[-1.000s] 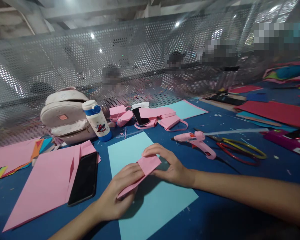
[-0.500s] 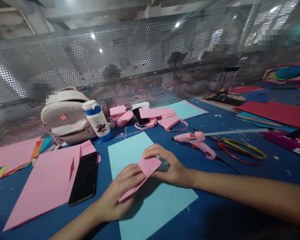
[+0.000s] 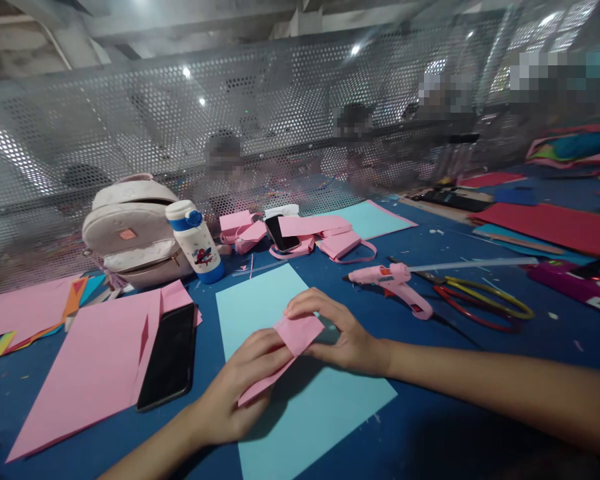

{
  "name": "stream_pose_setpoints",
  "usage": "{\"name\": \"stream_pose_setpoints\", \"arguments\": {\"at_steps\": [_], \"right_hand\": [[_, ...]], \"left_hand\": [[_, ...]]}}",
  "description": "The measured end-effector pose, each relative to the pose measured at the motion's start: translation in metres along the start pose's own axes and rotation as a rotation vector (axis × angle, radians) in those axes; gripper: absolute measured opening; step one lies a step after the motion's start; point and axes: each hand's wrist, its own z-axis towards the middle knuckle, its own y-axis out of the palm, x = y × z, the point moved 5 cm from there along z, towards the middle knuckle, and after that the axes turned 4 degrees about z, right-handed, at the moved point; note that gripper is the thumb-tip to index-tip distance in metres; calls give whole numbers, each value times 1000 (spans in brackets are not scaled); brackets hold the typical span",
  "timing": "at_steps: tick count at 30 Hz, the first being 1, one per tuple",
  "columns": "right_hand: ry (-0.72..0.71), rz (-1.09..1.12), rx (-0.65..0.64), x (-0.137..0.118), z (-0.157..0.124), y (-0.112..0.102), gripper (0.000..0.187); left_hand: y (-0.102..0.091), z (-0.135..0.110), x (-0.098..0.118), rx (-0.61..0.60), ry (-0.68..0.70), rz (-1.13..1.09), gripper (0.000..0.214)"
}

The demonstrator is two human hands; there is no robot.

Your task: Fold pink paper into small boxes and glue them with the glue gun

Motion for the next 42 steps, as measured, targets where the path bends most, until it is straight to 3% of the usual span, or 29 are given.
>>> {"name": "stream_pose_setpoints", "arguments": {"at_steps": [42], "right_hand": [[0,12,-17,-2,0,2,36]], "left_hand": [[4,0,5,-30,48,112,51]]}}
